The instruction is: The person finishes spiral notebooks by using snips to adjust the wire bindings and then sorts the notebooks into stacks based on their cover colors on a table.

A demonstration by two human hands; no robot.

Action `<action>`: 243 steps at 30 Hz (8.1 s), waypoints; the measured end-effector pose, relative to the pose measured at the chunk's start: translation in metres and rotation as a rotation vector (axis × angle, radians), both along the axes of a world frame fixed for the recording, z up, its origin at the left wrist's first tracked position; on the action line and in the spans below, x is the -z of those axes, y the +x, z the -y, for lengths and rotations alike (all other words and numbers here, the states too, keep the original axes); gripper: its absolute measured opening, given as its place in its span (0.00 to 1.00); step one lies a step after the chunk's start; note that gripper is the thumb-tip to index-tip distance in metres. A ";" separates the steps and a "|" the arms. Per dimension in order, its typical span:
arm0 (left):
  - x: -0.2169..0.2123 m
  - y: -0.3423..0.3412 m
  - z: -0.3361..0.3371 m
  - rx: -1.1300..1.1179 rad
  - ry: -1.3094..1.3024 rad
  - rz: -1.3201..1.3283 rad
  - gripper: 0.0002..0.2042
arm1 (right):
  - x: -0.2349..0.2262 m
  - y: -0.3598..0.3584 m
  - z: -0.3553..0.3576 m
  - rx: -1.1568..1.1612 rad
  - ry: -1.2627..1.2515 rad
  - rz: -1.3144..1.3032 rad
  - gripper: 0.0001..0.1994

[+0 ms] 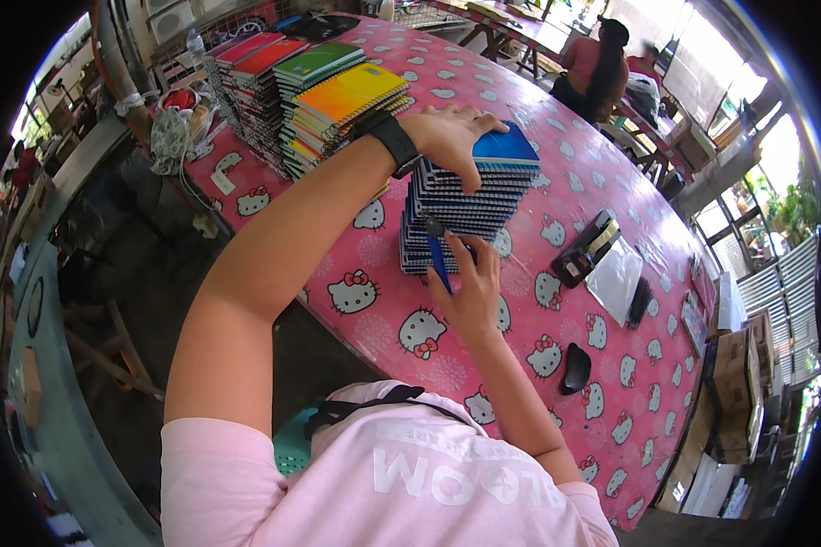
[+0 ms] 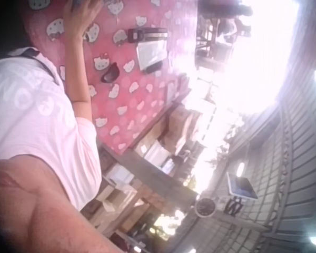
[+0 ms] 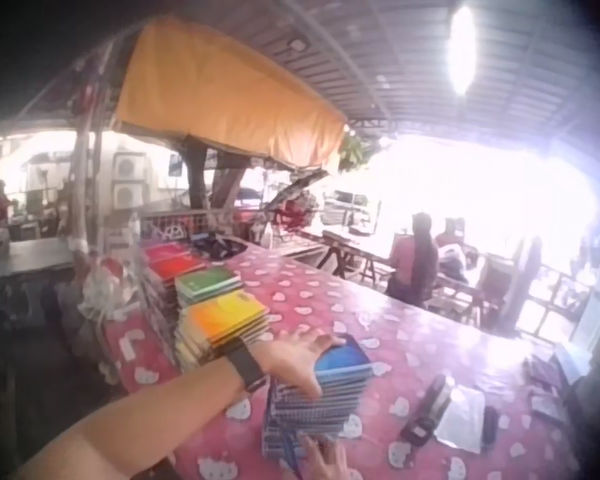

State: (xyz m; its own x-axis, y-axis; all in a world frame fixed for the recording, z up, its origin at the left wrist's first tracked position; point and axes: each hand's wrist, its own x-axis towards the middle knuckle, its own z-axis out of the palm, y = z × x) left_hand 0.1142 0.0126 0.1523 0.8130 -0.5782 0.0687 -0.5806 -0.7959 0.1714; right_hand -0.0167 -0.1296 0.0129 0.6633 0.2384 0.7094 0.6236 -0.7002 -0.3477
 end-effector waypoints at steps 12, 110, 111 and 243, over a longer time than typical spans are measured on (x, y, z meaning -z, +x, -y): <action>-0.002 -0.004 0.000 -0.014 -0.010 -0.001 0.47 | 0.005 -0.007 0.005 -0.176 0.378 -0.526 0.24; 0.001 -0.002 0.000 -0.011 -0.010 -0.002 0.47 | 0.036 -0.004 -0.013 0.041 0.028 -0.108 0.23; 0.001 -0.002 0.000 -0.012 -0.005 0.006 0.47 | 0.037 -0.003 -0.013 0.046 0.010 -0.100 0.23; -0.064 -0.013 0.031 0.327 -0.759 0.368 0.22 | 0.127 -0.040 0.043 -1.136 1.566 -1.777 0.26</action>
